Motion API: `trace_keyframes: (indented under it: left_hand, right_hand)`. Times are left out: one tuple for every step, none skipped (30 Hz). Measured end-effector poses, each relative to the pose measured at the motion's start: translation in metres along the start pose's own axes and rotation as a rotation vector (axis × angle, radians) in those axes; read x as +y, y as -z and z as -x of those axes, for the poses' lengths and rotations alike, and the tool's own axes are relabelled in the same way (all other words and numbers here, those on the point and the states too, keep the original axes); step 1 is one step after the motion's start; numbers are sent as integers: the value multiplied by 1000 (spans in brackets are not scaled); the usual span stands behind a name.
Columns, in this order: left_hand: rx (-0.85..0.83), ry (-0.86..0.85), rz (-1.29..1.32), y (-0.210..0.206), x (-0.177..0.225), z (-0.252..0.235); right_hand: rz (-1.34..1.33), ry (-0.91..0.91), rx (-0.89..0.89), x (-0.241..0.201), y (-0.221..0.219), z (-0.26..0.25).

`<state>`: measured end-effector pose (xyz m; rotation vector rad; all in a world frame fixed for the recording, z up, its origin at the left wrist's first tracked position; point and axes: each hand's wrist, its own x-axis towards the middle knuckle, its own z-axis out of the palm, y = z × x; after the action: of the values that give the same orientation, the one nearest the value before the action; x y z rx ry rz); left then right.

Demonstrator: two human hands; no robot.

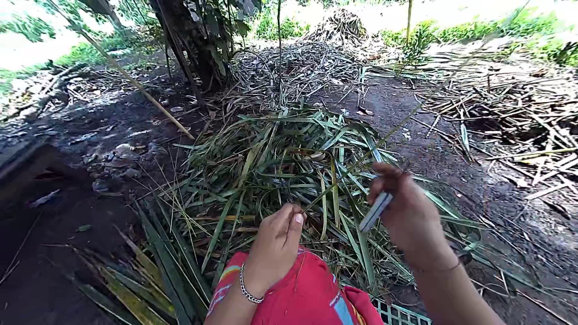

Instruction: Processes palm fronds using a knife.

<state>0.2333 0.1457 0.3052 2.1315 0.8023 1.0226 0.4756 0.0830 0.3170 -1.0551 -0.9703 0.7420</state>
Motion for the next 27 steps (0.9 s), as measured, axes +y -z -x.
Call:
trace_keyframes:
  left_hand:
    - [14, -9, -3, 0, 1, 0]
    - [29, -21, -9, -1, 1, 0]
    - [44, -34, -11, -2, 1, 0]
    - [58, -44, -13, -3, 0, 0]
    - [65, -47, -12, -4, 0, 0]
    - [69, -43, -7, -5, 1, 0]
    - [72, -41, 6, -5, 1, 0]
    - [79, -41, 27, -6, 2, 0]
    - [85, -41, 55, -7, 3, 1]
    - [85, -43, 88, -8, 4, 2]
    - [82, -42, 127, -8, 6, 2]
    - [77, -29, 170, -8, 7, 3]
    - [71, -2, 222, -7, 8, 4]
    - [64, 41, 282, -7, 9, 4]
    - [56, 90, 338, -7, 11, 5]
    - [50, 137, 382, -6, 13, 5]
    - [48, 173, 416, -5, 14, 5]
    - [48, 195, 435, -5, 15, 5]
    - [42, 198, 439, -5, 16, 5]
    - [39, 188, 430, -5, 17, 5]
    - [39, 173, 406, -6, 17, 5]
    - [39, 162, 367, -7, 18, 5]
    - [36, 156, 326, -7, 18, 5]
    - [25, 152, 298, -7, 18, 6]
    - [16, 148, 281, -5, 18, 6]
    - [9, 142, 272, -4, 18, 6]
    - [3, 140, 268, -3, 18, 6]
  right_hand:
    - [-71, -51, -111, 9, -12, 9]
    - [-130, -99, -213, 15, -24, 16]
    - [-184, -140, -298, 18, -35, 22]
    - [-248, -176, -370, 20, -44, 27]
    - [-316, -202, -436, 22, -51, 30]
    - [-373, -228, -490, 23, -57, 32]
    - [-404, -252, -539, 23, -62, 31]
    - [-415, -278, -573, 23, -66, 31]
    - [-406, -297, -596, 22, -69, 30]
    - [-386, -309, -615, 23, -72, 30]
    - [-358, -312, -629, 23, -73, 31]
    - [-325, -298, -641, 24, -74, 31]
    - [-290, -277, -638, 25, -74, 32]
    - [-250, -247, -626, 26, -74, 33]
    - [-213, -211, -616, 27, -73, 34]
    - [-179, -182, -611, 28, -71, 35]
    - [-158, -163, -611, 28, -69, 36]
    - [-140, -147, -615, 27, -67, 36]
    - [-121, -128, -611, 27, -65, 37]
    - [-98, -102, -599, 27, -63, 37]
    - [-74, -77, -577, 27, -61, 37]
    - [-49, -50, -540, 26, -57, 36]
    - [-27, -27, -485, 26, -53, 34]
    - [-15, -5, -430, 24, -46, 29]
    - [-5, 15, -385, 22, -38, 22]
    - [-1, 19, -343, 18, -30, 14]
    - [-1, 15, -296, 14, -22, 8]
